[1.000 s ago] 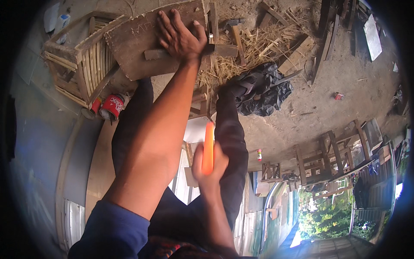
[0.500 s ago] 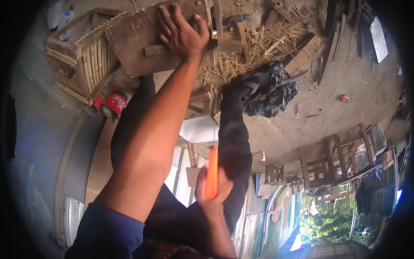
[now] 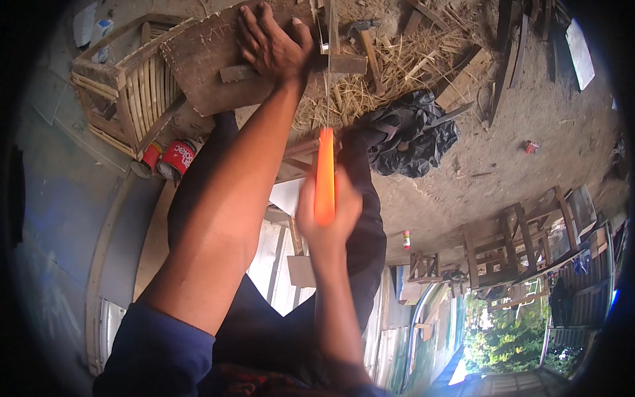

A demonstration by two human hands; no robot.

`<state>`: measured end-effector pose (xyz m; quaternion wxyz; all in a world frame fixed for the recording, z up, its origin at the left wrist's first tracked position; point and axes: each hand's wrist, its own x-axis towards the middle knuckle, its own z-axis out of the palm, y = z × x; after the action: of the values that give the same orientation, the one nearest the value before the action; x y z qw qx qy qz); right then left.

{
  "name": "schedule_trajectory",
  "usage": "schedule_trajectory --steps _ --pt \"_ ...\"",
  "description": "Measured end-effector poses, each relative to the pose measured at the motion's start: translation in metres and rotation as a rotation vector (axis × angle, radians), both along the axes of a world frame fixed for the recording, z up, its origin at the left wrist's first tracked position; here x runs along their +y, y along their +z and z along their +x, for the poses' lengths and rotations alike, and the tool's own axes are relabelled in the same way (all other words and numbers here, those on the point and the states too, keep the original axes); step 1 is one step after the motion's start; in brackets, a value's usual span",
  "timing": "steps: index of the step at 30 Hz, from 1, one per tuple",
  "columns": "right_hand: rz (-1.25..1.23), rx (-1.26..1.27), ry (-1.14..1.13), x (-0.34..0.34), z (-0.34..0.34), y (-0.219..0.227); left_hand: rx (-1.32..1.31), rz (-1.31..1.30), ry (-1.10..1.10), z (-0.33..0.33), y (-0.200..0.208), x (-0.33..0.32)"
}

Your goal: The person sits on the floor and assembles a small wooden crate-like structure by fitting slats into a frame. They then use a hand saw to cut a piece of wood placed on a larger board.

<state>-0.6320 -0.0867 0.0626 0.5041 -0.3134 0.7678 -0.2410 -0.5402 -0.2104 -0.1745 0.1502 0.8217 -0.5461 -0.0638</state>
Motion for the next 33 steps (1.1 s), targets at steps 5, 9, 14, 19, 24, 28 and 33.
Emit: schedule_trajectory --steps 5,9,14,19,24,28,33 --pt "-0.037 0.063 -0.052 -0.001 0.013 -0.009 -0.012 0.003 -0.012 0.003 0.0 -0.004" --pt "0.129 0.058 0.061 0.072 0.008 0.067 -0.062 0.005 -0.012 0.003 0.006 0.0" --pt "-0.037 0.047 -0.011 -0.04 0.002 -0.037 -0.071 -0.033 -0.025 -0.003 -0.001 -0.003" --pt "-0.031 0.112 0.0 0.007 0.02 0.006 -0.039 0.02 -0.01 0.003 0.003 -0.001" --pt "0.089 0.065 0.082 0.039 -0.001 0.051 -0.095 0.034 -0.021 0.002 0.006 -0.001" --pt "0.11 -0.041 -0.096 -0.044 0.004 -0.03 -0.076 0.022 -0.028 -0.003 0.002 -0.001" --pt "0.193 0.073 0.094 0.05 0.009 0.078 -0.061 -0.013 -0.012 0.002 0.002 0.002"
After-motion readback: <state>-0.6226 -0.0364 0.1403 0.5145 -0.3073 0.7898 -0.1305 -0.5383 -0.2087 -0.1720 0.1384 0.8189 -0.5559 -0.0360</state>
